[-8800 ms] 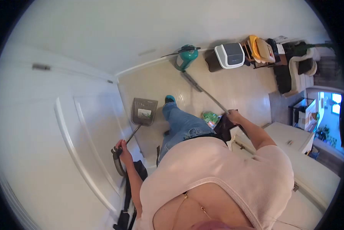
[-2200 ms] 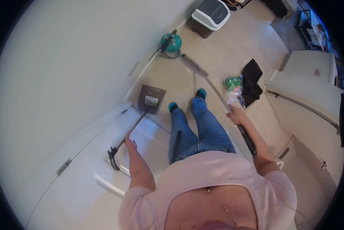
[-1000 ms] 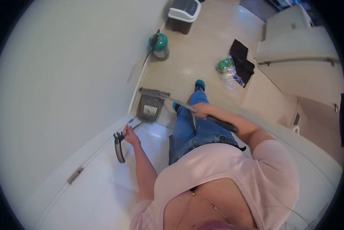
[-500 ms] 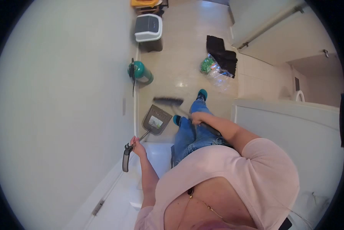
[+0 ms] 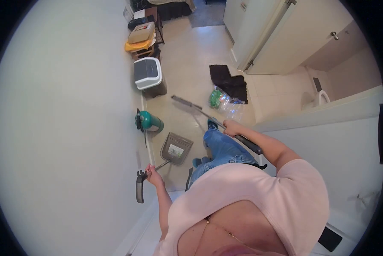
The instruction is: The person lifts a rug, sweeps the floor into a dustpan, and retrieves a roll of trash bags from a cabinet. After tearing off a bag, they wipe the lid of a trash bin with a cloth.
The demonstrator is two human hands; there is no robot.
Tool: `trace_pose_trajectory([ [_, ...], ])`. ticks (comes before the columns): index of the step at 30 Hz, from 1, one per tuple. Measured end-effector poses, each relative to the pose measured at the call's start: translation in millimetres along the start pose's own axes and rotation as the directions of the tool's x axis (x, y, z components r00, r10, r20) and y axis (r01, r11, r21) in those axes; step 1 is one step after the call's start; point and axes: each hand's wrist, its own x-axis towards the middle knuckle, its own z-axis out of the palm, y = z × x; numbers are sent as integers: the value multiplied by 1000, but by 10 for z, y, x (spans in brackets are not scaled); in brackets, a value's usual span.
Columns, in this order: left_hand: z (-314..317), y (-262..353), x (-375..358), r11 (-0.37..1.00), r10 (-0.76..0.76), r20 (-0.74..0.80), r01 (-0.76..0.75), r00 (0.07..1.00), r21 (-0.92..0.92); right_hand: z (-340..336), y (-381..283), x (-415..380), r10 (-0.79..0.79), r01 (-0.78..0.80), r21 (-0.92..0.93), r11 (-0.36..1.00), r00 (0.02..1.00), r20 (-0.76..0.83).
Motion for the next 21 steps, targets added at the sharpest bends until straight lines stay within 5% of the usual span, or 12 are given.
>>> trace_pose_trajectory([
  [1, 127, 122, -42, 1000, -11, 11, 11, 1000, 23, -195, 56, -31, -40, 39, -5, 999, 995, -90],
  [4, 763, 347, 115, 998, 3, 35, -6, 999, 61, -764, 122, 250, 57, -4, 351, 936, 988, -140],
  [7, 1424, 546, 532, 995, -96, 34, 94, 995, 36, -981, 182, 861, 287, -168, 766, 621, 958, -23],
  [10, 1890, 463, 900, 994, -63, 33, 60, 997, 90, -1496, 373, 1379, 309, -187, 418, 889, 918, -249],
  [14, 2459, 568, 1318, 991, -74, 45, 69, 996, 114, -2076, 970, 2838, 166, -170, 24, 985, 908, -384],
  [18, 2971, 696, 1517, 969, -114, 48, 101, 992, 225, -2449, 597, 3480, 168, -188, -69, 980, 960, -224],
  [21, 3149, 618, 1619, 951, -45, 93, 15, 995, 308, -1838, 622, 3571, 146, -154, -65, 986, 983, -113],
])
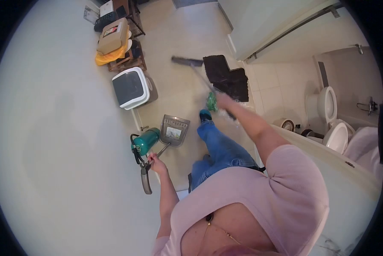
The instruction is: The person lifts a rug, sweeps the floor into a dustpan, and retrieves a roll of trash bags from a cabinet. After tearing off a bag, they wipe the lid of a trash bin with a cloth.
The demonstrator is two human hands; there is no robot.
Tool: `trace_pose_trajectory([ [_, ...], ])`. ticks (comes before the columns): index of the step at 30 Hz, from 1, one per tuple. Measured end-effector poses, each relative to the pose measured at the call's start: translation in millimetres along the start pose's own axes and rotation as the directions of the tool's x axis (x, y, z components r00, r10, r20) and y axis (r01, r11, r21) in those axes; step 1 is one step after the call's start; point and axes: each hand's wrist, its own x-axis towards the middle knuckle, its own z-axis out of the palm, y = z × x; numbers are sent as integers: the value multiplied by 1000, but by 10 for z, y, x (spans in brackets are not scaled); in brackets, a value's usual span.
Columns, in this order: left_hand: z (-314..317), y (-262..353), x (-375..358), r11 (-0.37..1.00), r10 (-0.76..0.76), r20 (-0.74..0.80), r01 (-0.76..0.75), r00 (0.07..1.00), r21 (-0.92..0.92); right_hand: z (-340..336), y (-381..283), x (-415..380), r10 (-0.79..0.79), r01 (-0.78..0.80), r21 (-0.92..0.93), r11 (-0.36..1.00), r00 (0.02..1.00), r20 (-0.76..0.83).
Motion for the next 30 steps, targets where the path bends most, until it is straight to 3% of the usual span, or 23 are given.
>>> trace_pose_trajectory([
  [1, 29, 29, 27, 998, 38, 9, -38, 999, 54, 968, 297, 246, -43, 30, -179, 983, 997, -71],
  [2, 57, 41, 54, 991, 76, 22, -78, 997, 104, 450, -145, -550, 52, -48, -42, 998, 994, 98],
  [4, 91, 166, 35, 992, 78, 110, -88, 991, 89, 761, -89, -949, -84, 121, -145, 982, 967, 240],
  [7, 62, 216, 17, 990, 57, 222, -84, 973, 112, -189, -300, -1482, -66, -44, 172, 984, 810, 583],
  [10, -87, 346, 91, 958, 44, 362, -141, 931, 248, -462, -465, -1855, -76, -56, 194, 979, 789, 610],
  [13, -341, 286, 283, 914, -39, 535, -186, 844, 361, -424, -636, -2158, -5, -91, 148, 985, 836, 549],
  [16, -622, 51, 449, 892, -38, 602, -245, 797, 381, -26, -564, -2535, 3, 4, -50, 999, 991, 135],
  [17, -672, 110, 495, 886, -15, 615, -275, 788, 373, 113, -522, -2651, 82, -78, -37, 996, 991, 105],
  [18, -697, 143, 435, 969, 31, 575, -165, 818, 184, 237, -465, -2746, 166, -165, -18, 986, 983, 75],
  [21, -827, 190, 443, 938, 63, 518, -228, 853, 261, 715, -325, -3067, 333, -333, 11, 943, 942, -40],
  [24, -971, 245, 409, 956, 201, 552, -286, 810, 72, 1129, -320, -3423, 424, -424, 20, 905, 900, -101],
  [30, -1041, -83, 645, 964, 255, 633, -245, 731, -106, 2185, -406, -4714, 550, -558, -27, 829, 824, -140],
])
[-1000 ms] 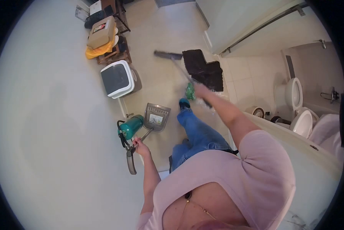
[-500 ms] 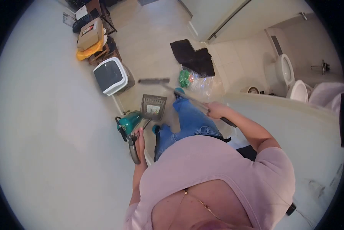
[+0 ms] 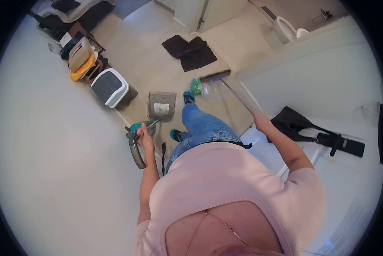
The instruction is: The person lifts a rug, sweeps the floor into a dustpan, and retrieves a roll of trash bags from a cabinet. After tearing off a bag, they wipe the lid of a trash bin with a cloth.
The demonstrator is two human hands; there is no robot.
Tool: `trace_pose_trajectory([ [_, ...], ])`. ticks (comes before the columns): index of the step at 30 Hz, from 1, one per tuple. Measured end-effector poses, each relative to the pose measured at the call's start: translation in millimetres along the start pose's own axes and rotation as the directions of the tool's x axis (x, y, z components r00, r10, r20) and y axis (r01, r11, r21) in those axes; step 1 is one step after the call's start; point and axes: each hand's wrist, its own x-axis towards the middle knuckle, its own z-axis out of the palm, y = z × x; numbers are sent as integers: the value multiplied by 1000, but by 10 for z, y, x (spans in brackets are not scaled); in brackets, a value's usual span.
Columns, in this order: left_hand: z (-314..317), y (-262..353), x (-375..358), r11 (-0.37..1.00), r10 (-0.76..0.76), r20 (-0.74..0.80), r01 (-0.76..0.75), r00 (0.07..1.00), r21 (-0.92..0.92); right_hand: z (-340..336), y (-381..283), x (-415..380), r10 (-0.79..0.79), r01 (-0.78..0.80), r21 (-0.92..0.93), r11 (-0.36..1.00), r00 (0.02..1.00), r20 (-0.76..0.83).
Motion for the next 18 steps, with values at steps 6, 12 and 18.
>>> trace_pose_trajectory([
  [6, -4, -161, 270, 997, -79, 98, 81, 992, -13, 434, 102, -1290, 111, -91, -71, 993, 926, 362],
  [12, 75, 52, 445, 1000, -15, 79, 14, 997, 18, 300, -145, -1699, 200, -314, 160, 936, 847, 493],
  [18, 276, 354, 808, 988, -58, 206, 27, 977, 150, 63, -19, -1061, 202, -394, 381, 836, 867, 455],
])
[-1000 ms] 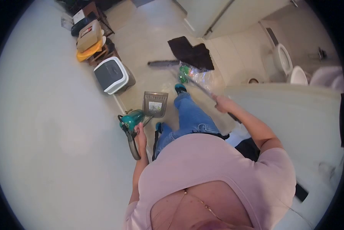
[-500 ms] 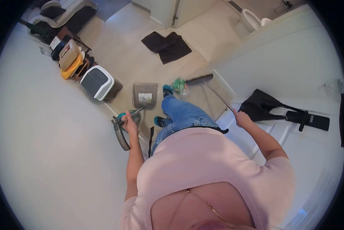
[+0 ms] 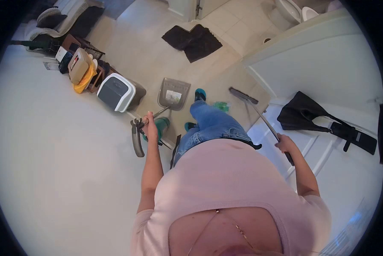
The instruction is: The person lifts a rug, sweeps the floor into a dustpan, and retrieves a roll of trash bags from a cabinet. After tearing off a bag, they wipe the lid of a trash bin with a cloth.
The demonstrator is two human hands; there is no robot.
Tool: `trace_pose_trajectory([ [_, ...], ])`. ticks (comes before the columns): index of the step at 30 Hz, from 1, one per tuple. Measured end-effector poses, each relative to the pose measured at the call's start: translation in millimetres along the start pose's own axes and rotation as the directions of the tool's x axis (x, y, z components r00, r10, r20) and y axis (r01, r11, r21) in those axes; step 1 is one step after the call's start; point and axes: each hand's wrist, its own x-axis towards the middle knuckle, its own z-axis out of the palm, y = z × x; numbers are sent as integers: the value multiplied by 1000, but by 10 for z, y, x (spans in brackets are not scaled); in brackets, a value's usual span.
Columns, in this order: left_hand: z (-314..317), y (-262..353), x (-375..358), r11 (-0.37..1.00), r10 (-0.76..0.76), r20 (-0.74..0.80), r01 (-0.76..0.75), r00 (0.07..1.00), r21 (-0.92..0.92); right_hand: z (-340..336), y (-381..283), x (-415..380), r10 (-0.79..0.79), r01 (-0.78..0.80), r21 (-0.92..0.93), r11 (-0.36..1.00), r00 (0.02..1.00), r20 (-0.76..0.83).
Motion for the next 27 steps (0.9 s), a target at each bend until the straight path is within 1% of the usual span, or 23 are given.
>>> trace_pose_trajectory([
  [2, 46, 104, 148, 999, 8, -14, -7, 1000, 38, -112, -122, 335, -10, 10, 63, 998, 1000, -3],
  [5, 57, 224, 339, 994, -45, 36, 41, 998, 98, -257, -349, 738, -65, 69, 110, 991, 997, -43],
  [7, 108, 234, 487, 994, 23, 41, -27, 999, 108, -335, -524, 906, -67, 71, 123, 990, 997, -38],
  [8, 99, 220, 543, 991, 55, 51, -61, 997, 118, -318, -590, 947, -63, 67, 135, 989, 997, -32],
  [11, 93, 280, 637, 990, -15, 99, 1, 995, 141, -94, -669, 1030, -63, 72, 217, 974, 997, -47],
  [12, 105, 313, 665, 988, 27, 103, -42, 994, 148, 33, -700, 1010, -44, 59, 209, 976, 996, -76],
  [14, 76, 286, 809, 978, 118, 120, -137, 986, 155, 293, -889, 833, 12, 4, 254, 967, 998, -62],
  [15, 58, 271, 889, 976, 145, 153, -166, 978, 139, 457, -923, 719, 44, -28, 280, 960, 998, -51],
  [17, 15, 194, 1040, 972, 186, 220, -213, 958, 101, 935, -916, 516, -2, 27, 298, 954, 996, -84],
  [19, 19, 149, 1131, 968, 183, 246, -218, 952, 125, 1414, -920, 271, 19, -3, 200, 980, 997, -80],
  [21, -6, 82, 1234, 952, 193, 273, -248, 942, 181, 2109, -756, 129, -55, 68, 55, 996, 976, -211],
  [22, -39, 216, 1186, 964, 95, 334, -170, 938, 205, 2157, -828, -45, 24, -10, 135, 991, 995, -101],
  [24, -40, 169, 1230, 963, 101, 328, -175, 939, 206, 1929, -1126, -506, 105, -120, 249, 961, 992, 72],
  [25, -23, 154, 1246, 963, 108, 326, -181, 939, 201, 1889, -1219, -645, 116, -149, 292, 945, 985, 125],
  [26, -40, 242, 1203, 967, 74, 355, -154, 932, 201, 2061, -1184, -659, 101, -126, 336, 933, 991, 92],
  [27, -34, 333, 1131, 975, 76, 338, -141, 938, 169, 2176, -1126, -655, 105, -121, 359, 925, 992, 62],
])
